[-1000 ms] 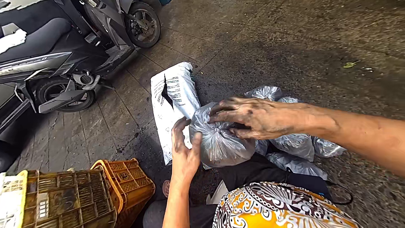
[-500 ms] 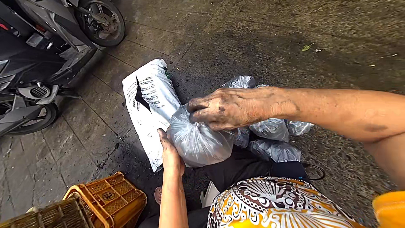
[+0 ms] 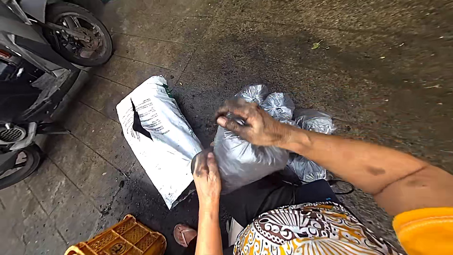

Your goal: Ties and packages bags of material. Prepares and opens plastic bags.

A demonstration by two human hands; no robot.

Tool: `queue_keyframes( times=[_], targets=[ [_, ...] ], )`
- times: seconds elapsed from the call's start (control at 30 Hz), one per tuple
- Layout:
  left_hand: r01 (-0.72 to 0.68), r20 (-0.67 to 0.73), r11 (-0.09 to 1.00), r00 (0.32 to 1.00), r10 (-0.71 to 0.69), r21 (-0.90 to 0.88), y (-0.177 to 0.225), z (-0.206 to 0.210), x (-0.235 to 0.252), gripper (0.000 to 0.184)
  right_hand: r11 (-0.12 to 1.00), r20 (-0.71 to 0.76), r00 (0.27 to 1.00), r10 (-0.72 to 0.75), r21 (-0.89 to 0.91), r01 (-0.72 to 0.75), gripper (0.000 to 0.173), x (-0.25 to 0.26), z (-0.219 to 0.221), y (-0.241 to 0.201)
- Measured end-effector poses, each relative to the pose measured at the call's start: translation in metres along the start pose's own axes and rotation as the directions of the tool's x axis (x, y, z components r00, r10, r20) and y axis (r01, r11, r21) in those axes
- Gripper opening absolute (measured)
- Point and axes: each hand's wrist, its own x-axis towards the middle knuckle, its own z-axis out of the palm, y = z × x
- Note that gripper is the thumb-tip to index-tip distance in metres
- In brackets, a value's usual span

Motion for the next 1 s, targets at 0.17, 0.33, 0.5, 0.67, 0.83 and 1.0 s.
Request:
queue_keyframes(
  times=[0.17,0.33,0.5,0.67,0.83,1.0],
  targets=[
    [-0.119,0.033,0.99,0.993,0.117,0.074,-0.01,0.023,-0.005,0.037,0.702,0.166,0.686,0.709,-0.073,-0.708,0.057,-0.031,-0.001,0.042],
    [-0.337,0.255,0.903,0.928,0.271,0.265,0.029,-0.001,-0.022,0.117,0.719,0.154,0.714,0.683,0.029,-0.695,0.052,-0.018,0.003,0.008],
    [-0.39,0.084,0.839,0.918,0.388,0.379,0.024,0.013,-0.027,0.111,0.817,0.453,0.75,0.482,0.077,-0.572,0.045,0.02,0.004,-0.019],
    [-0.361,0.05,0.883,0.93,0.363,0.3,0.0,0.004,-0.025,0.093,0.849,0.696,0.62,0.363,0.028,-0.528,0.049,0.011,-0.021,0.043],
    [-0.311,0.0,0.947,0.95,0.312,0.079,-0.012,-0.012,-0.021,0.094,0.79,0.609,0.774,0.174,0.382,-0.479,0.088,-0.042,-0.035,0.075],
    [-0.346,0.004,0.922,0.936,0.352,-0.176,-0.024,-0.035,-0.026,0.108,0.978,0.503,0.86,0.088,0.119,-0.17,0.043,-0.019,-0.032,0.028]
  ],
)
